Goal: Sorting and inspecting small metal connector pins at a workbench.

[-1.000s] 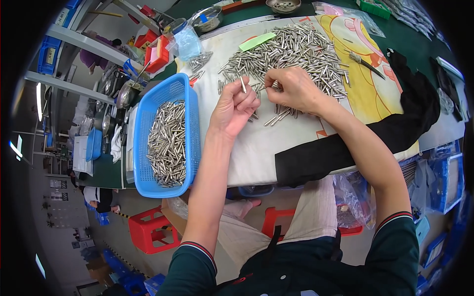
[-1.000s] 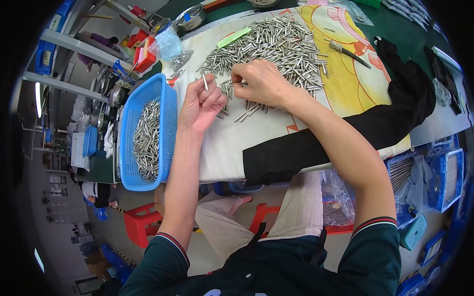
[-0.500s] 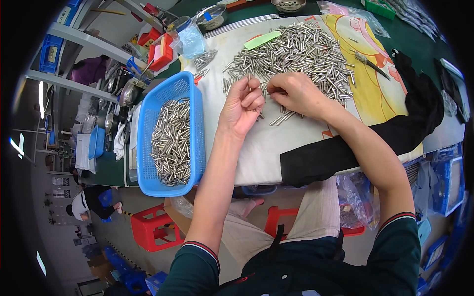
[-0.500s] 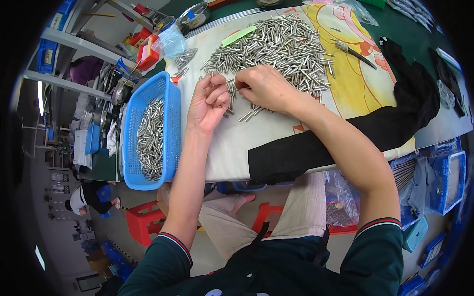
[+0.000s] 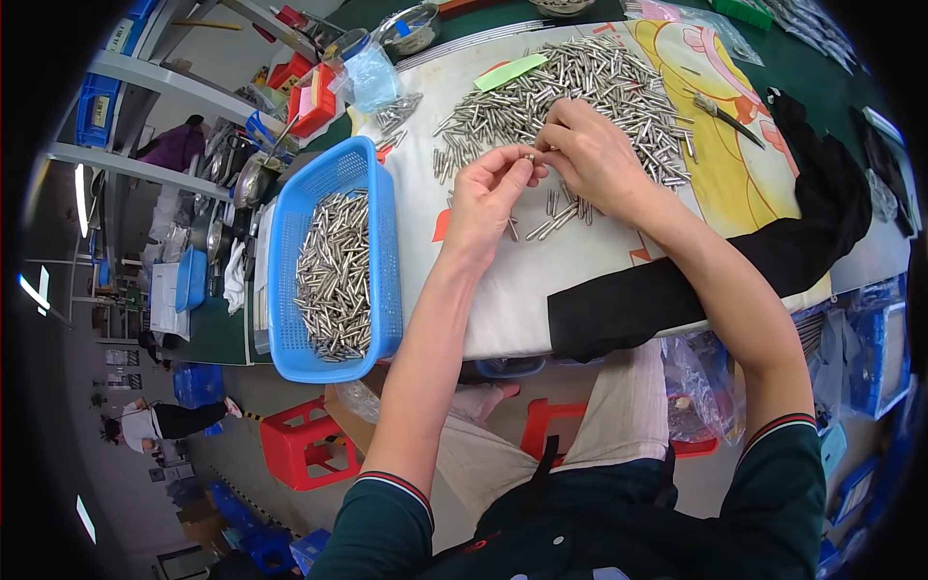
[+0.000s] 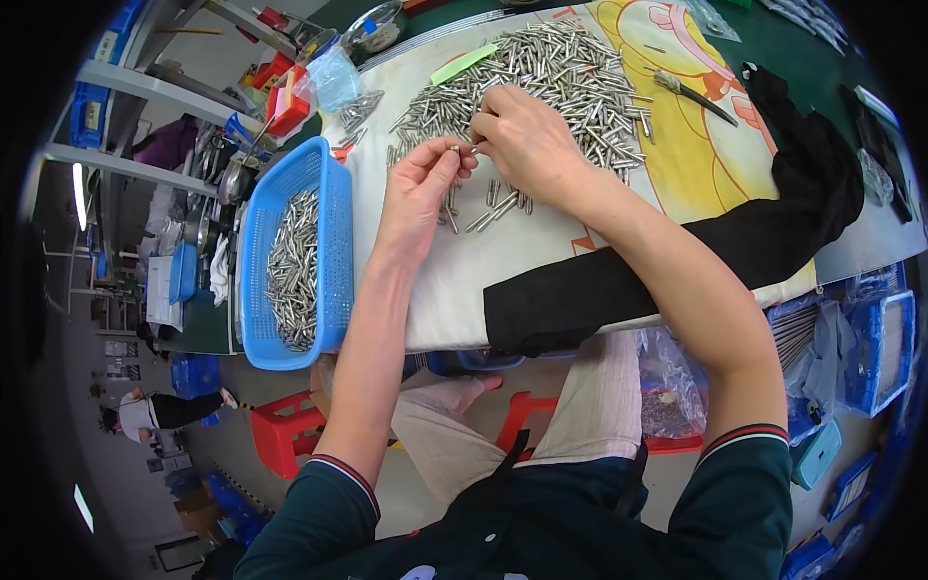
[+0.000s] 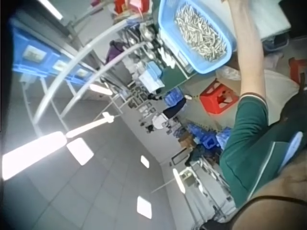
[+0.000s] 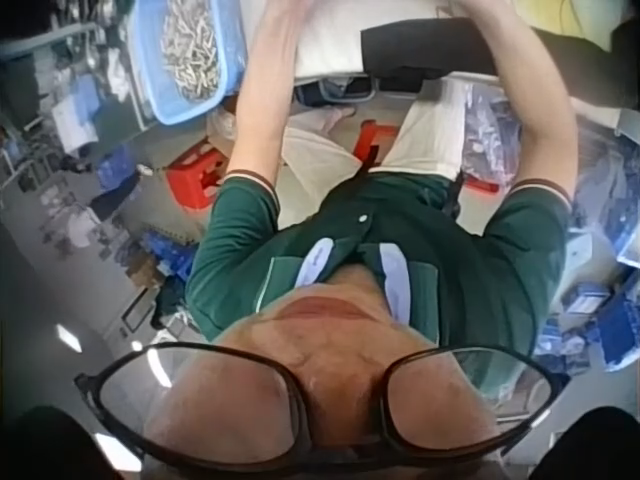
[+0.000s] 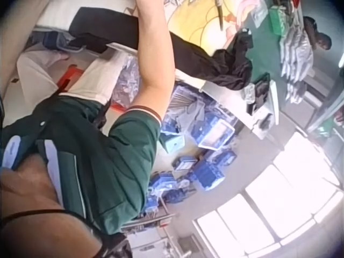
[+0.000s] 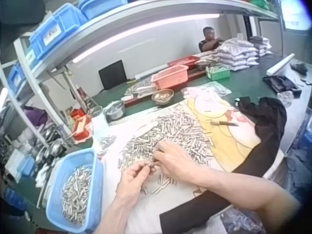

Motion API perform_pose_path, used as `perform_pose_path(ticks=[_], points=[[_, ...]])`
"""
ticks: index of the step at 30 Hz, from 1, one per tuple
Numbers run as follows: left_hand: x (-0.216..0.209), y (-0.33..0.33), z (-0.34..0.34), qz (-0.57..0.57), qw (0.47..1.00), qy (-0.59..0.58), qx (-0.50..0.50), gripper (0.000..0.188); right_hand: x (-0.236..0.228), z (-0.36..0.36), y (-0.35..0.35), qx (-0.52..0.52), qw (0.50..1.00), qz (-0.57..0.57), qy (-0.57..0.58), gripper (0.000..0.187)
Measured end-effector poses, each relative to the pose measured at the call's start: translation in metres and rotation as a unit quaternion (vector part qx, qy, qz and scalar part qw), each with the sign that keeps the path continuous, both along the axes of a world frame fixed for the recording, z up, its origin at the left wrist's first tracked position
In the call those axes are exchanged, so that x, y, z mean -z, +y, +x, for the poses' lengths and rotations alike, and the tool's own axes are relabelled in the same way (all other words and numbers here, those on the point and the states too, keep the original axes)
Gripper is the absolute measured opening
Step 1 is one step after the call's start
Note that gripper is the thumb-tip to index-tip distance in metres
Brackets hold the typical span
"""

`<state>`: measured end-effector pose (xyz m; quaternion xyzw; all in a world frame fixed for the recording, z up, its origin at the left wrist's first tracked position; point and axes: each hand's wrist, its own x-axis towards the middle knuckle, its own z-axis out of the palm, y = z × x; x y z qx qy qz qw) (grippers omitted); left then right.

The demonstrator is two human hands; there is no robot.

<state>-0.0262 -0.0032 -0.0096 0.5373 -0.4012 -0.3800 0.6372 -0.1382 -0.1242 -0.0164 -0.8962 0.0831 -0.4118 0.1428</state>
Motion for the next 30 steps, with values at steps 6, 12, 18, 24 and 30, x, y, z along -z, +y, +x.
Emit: perform_pose_path(ticks=[6,12,18,24,30], points=[[0.001,0.001,0.004,-0.017,0.999,-0.035,-0.031,0.016,-0.004,0.003,0.002,-0.027,0.993,0.097,-0.054,0.006],[-0.001,-0.001,-0.001,-0.073,0.993,-0.050,-0.077,0.015,-0.007,0.003,0.014,-0.089,0.961,0.251,-0.080,0.011],[-0.002,0.000,-0.005,-0.110,0.984,-0.078,-0.119,0.013,-0.008,0.003,0.020,-0.109,0.955,0.252,-0.117,0.011],[-0.001,0.001,-0.004,-0.123,0.984,-0.081,-0.104,0.015,-0.006,0.004,0.022,-0.119,0.955,0.239,-0.129,0.011],[0.001,0.002,-0.003,-0.119,0.984,-0.102,-0.084,0.016,-0.007,0.003,0.026,-0.121,0.950,0.251,-0.144,0.012]])
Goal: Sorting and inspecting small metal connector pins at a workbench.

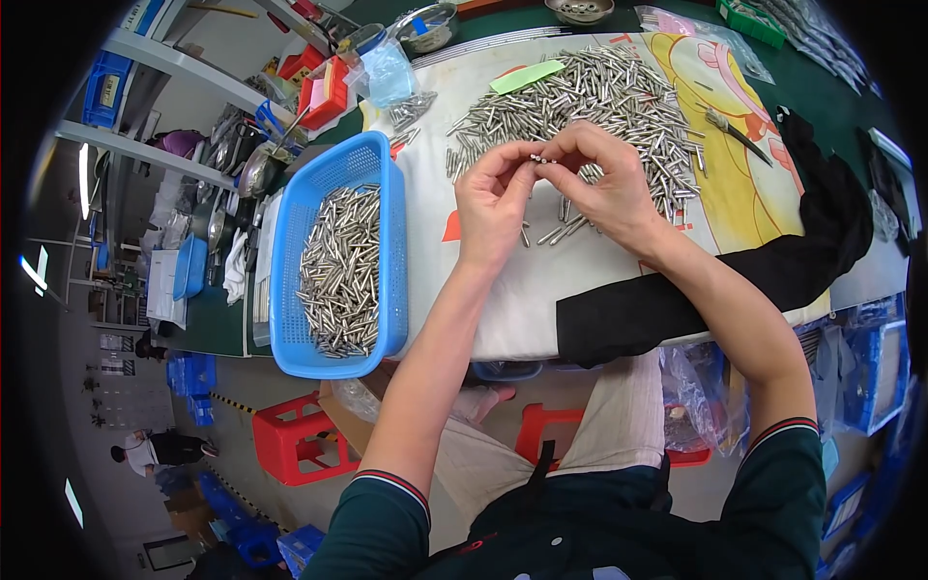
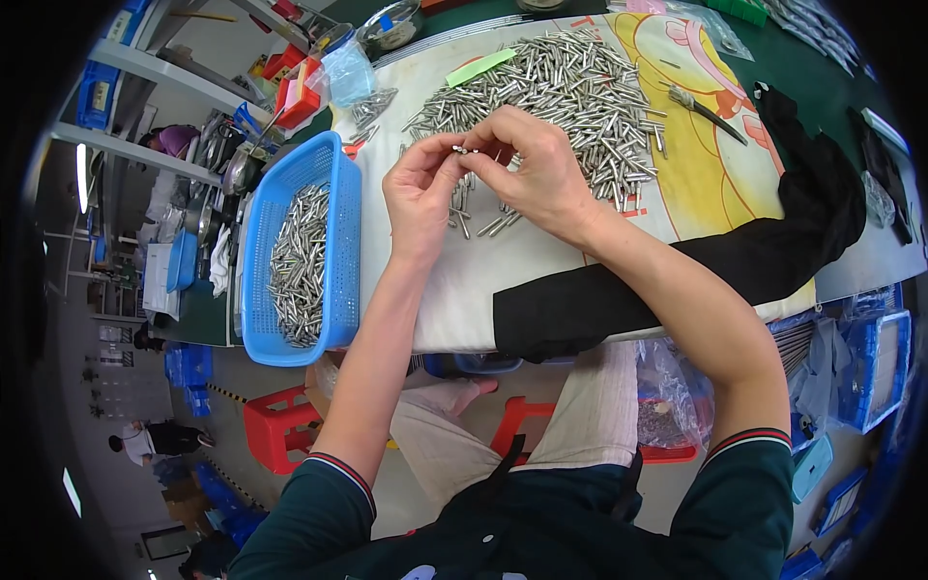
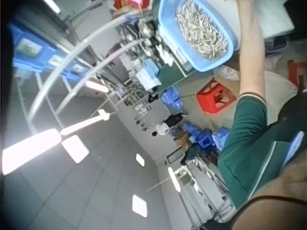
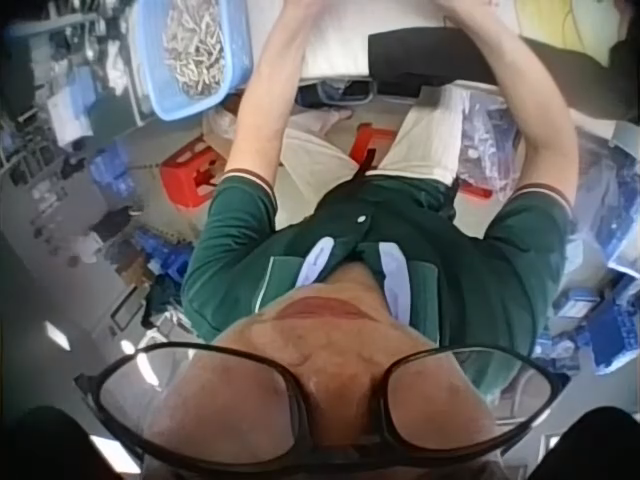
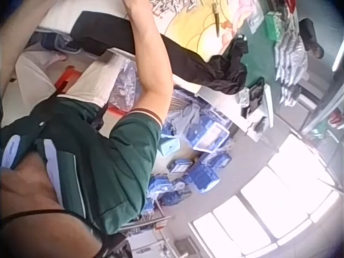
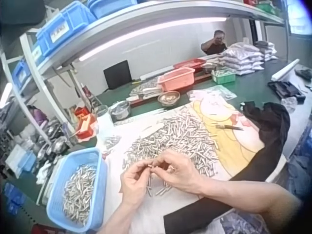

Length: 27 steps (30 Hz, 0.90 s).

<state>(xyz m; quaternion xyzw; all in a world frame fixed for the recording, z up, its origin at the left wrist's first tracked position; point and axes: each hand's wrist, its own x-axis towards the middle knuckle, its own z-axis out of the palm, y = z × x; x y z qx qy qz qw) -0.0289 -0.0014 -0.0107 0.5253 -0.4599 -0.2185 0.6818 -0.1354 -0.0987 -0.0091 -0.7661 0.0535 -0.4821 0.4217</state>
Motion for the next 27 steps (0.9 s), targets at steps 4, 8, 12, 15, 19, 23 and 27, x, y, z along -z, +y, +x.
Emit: perform_pose_path(ticks=[4,8,12,15,19,23,27], points=[[-0.0011,-0.0008,-0.0012,-0.010,1.000,0.007,0.003,0.015,0.0014,0.0006,-0.0004,-0.003,1.000,0.010,-0.003,0.013],[0.0001,-0.0013,-0.0008,-0.012,1.000,0.011,0.006,0.015,-0.0010,-0.0019,-0.0007,0.003,1.000,0.004,0.023,0.014],[-0.0001,-0.0015,-0.0008,-0.012,1.000,0.023,0.014,0.015,-0.0013,-0.0029,0.0000,0.001,1.000,0.013,0.020,0.014],[-0.0006,-0.0004,-0.0008,0.000,1.000,0.015,0.011,0.016,-0.0023,-0.0038,0.0011,0.003,0.999,0.019,0.028,0.015],[-0.0007,0.0000,-0.0003,0.009,1.000,0.008,0.009,0.016,-0.0029,-0.0038,0.0013,0.007,0.999,0.017,0.032,0.015],[-0.0013,0.0000,-0.0014,0.007,1.000,0.009,0.009,0.016,-0.0029,-0.0040,0.0017,0.014,0.999,0.013,0.034,0.015],[-0.0003,0.0004,-0.0005,0.006,1.000,0.004,0.006,0.016,-0.0031,-0.0037,0.0030,0.022,1.000,0.001,0.016,0.014]])
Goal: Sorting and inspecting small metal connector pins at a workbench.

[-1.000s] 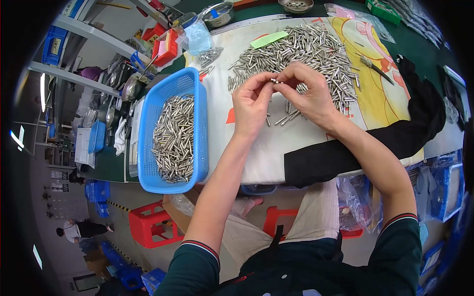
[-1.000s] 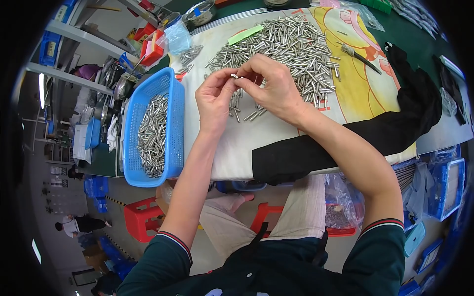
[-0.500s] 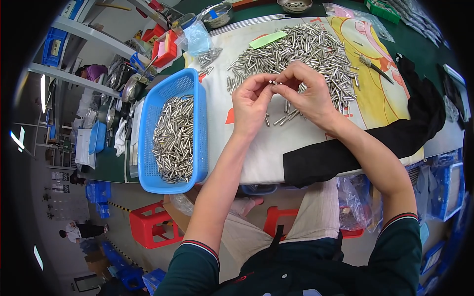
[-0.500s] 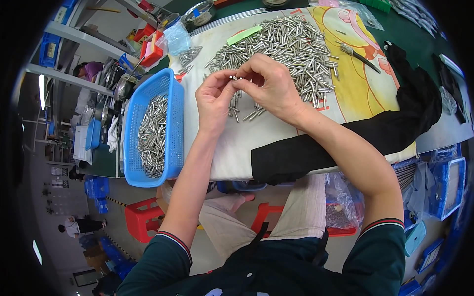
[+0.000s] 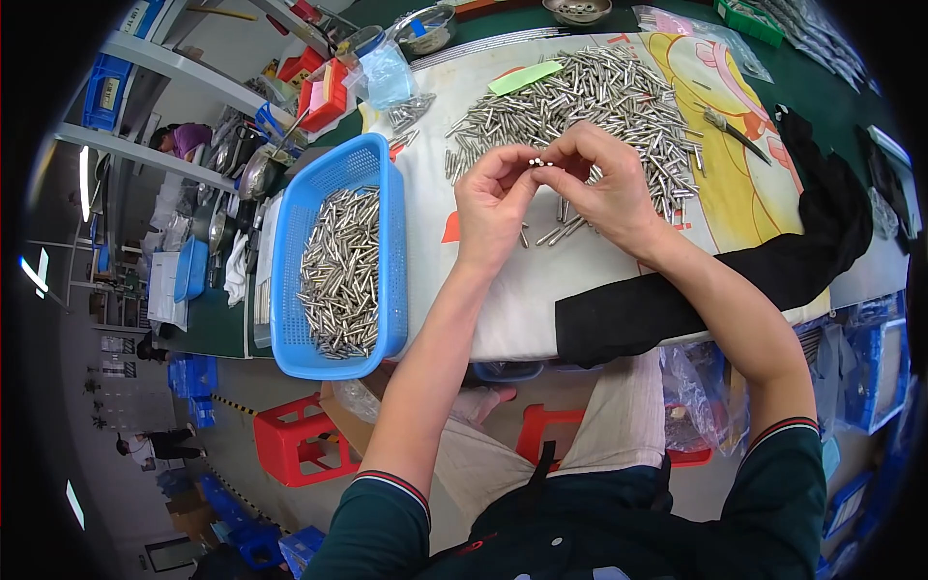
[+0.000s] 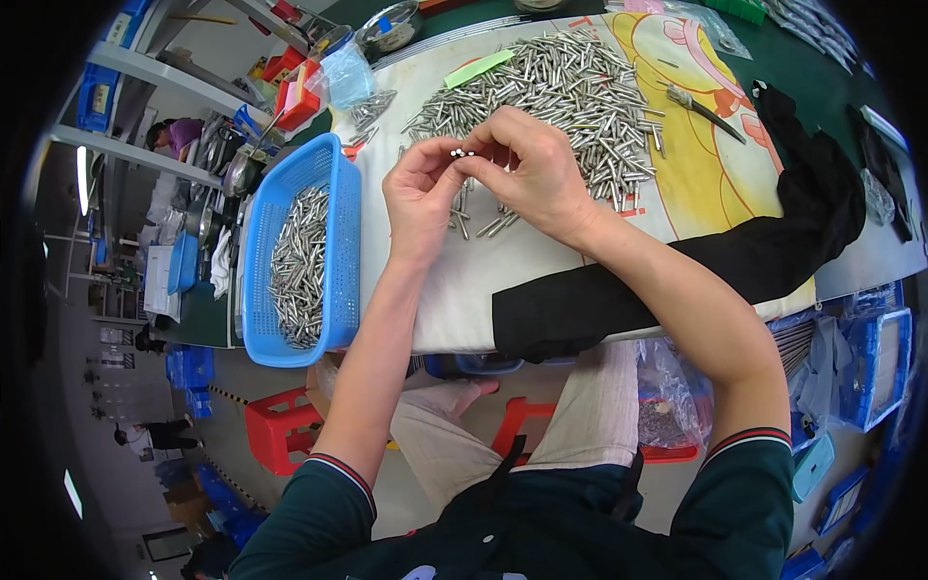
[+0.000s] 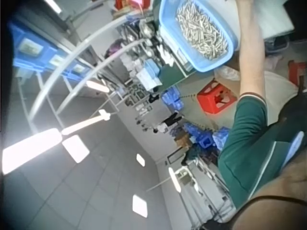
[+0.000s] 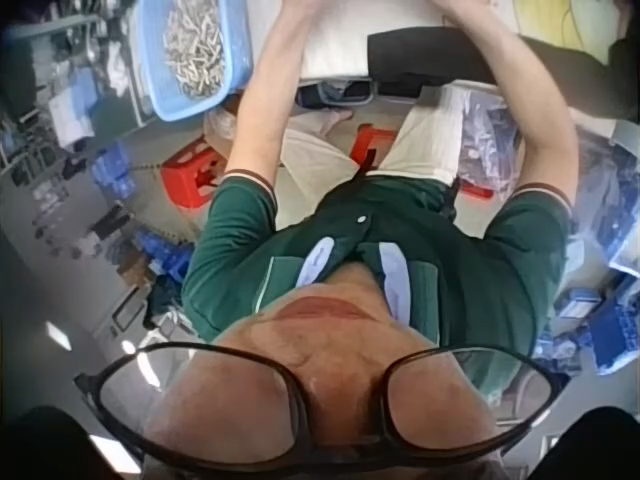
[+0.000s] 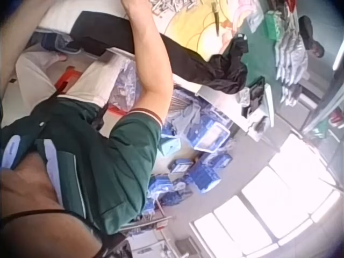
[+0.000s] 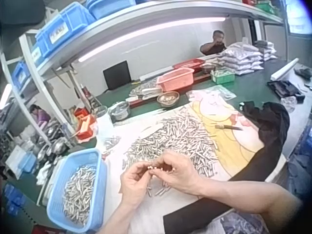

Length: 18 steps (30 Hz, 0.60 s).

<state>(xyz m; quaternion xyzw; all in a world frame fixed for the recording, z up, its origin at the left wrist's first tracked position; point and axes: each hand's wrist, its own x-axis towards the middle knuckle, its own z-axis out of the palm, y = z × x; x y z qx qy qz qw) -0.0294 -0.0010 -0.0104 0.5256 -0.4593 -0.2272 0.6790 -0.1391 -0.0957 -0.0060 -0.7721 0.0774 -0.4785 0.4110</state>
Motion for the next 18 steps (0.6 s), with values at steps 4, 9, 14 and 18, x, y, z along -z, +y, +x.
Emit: perform_pose_path(ticks=[4,9,14,18], points=[[0.0003,0.0000,-0.0009,-0.007,1.000,-0.011,-0.018,0.014,0.0004,-0.0005,0.0006,0.008,1.000,-0.015,-0.008,0.013],[-0.0002,0.0002,-0.0016,-0.003,1.000,-0.014,-0.026,0.013,-0.0011,-0.0012,0.0012,0.015,1.000,-0.020,-0.009,0.013],[0.0002,0.0001,-0.0019,-0.002,1.000,-0.015,-0.024,0.012,-0.0021,-0.0020,0.0016,0.021,1.000,-0.017,0.003,0.013],[0.0014,-0.0004,-0.0013,-0.003,1.000,-0.017,-0.021,0.014,-0.0030,-0.0019,0.0021,0.017,1.000,-0.022,-0.006,0.013]])
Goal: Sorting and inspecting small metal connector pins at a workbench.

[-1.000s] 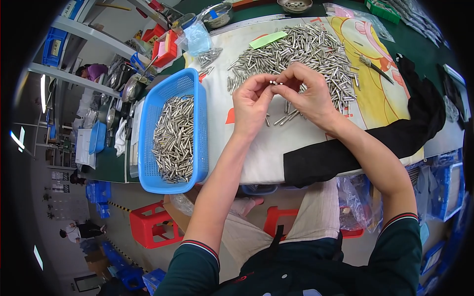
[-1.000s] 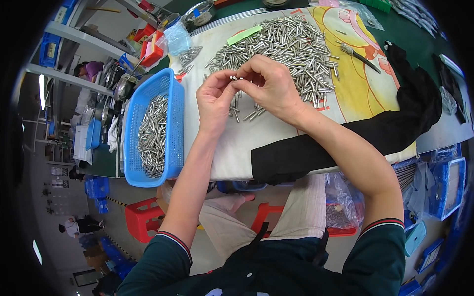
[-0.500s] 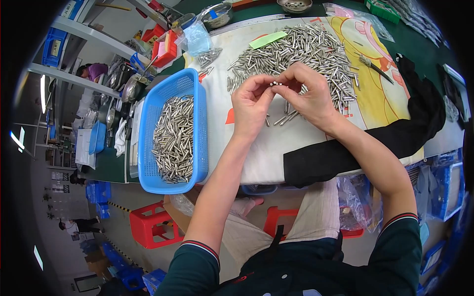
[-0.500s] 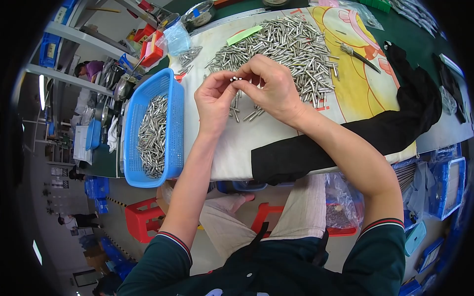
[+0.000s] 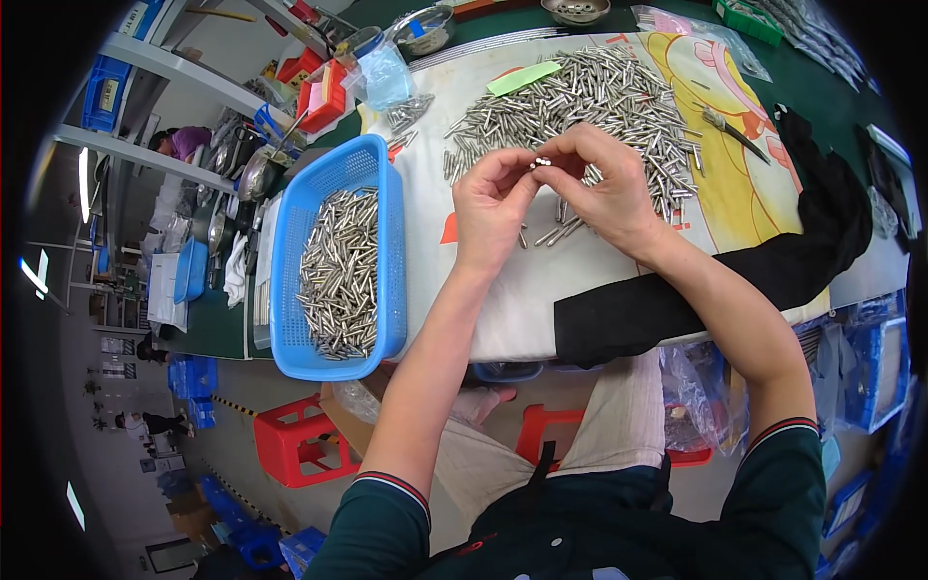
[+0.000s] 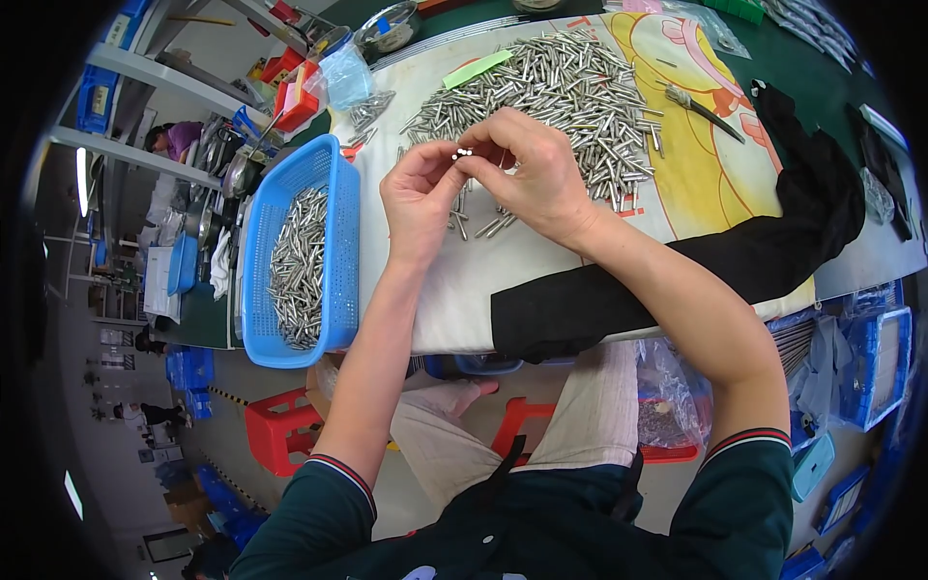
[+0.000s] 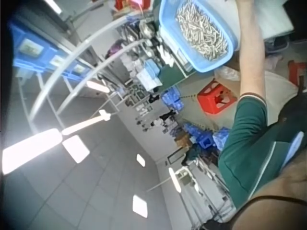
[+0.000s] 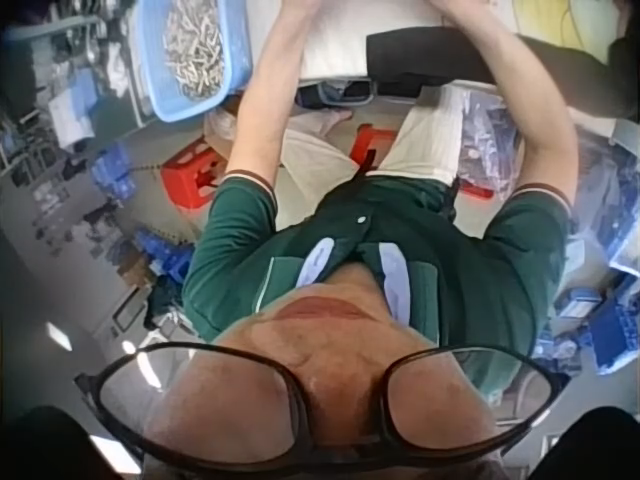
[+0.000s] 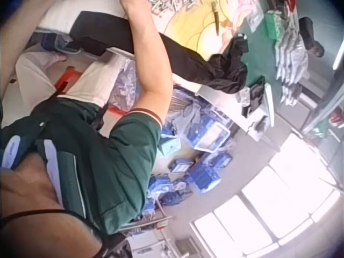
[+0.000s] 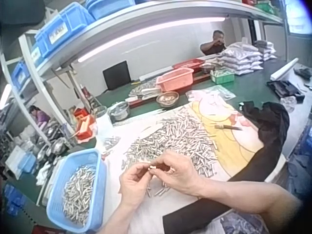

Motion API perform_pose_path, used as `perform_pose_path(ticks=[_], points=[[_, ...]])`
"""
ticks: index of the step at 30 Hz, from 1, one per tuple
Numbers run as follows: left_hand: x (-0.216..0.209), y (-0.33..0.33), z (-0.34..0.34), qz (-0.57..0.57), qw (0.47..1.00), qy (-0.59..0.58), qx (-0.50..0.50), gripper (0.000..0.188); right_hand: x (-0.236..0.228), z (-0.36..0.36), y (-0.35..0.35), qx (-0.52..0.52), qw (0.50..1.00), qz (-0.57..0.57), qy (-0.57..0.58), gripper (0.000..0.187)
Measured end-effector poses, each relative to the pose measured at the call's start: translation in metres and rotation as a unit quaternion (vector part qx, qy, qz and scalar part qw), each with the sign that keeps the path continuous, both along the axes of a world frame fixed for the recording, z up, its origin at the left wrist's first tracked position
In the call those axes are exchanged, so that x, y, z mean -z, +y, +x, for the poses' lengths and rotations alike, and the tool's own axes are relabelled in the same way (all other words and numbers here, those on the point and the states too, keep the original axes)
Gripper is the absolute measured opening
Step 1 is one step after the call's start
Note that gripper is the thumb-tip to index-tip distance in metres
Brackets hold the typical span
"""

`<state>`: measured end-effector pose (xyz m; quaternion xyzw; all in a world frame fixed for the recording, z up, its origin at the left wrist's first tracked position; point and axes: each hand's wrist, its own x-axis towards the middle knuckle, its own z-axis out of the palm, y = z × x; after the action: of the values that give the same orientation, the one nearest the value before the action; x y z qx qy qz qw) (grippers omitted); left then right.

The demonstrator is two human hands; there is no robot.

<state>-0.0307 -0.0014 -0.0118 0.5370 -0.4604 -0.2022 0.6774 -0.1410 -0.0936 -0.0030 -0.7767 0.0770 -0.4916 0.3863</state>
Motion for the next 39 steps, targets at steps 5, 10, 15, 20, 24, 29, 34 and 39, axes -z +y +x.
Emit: perform_pose_path(ticks=[5,10,15,20,24,29,34,39], points=[[-0.005,0.000,-0.003,0.028,0.999,0.033,0.006,0.032,0.003,0.000,-0.002,0.000,1.000,-0.006,0.012,0.013],[-0.005,0.001,-0.001,0.050,0.998,0.033,0.034,0.037,0.003,0.000,-0.002,-0.004,1.000,0.000,0.030,0.011],[-0.005,0.000,0.001,0.057,0.995,0.054,0.064,0.040,0.003,0.001,-0.003,-0.007,0.998,0.016,0.061,0.011],[-0.007,0.001,0.003,0.076,0.989,0.075,0.098,0.041,0.003,0.001,-0.004,-0.011,0.997,0.031,0.073,0.013],[-0.005,0.001,0.005,0.096,0.985,0.090,0.111,0.044,0.008,0.003,-0.009,-0.059,0.991,0.087,0.088,0.017],[-0.011,0.004,0.006,0.151,0.965,0.121,0.174,0.053,0.001,0.000,-0.012,-0.015,0.974,0.018,0.223,0.037],[-0.015,0.007,0.008,0.192,0.945,0.153,0.218,0.056,0.005,-0.002,-0.013,-0.036,0.964,-0.022,0.263,0.037],[-0.015,0.008,0.012,0.207,0.931,0.174,0.245,0.055,0.000,-0.004,-0.015,-0.084,0.961,-0.020,0.264,0.035]])
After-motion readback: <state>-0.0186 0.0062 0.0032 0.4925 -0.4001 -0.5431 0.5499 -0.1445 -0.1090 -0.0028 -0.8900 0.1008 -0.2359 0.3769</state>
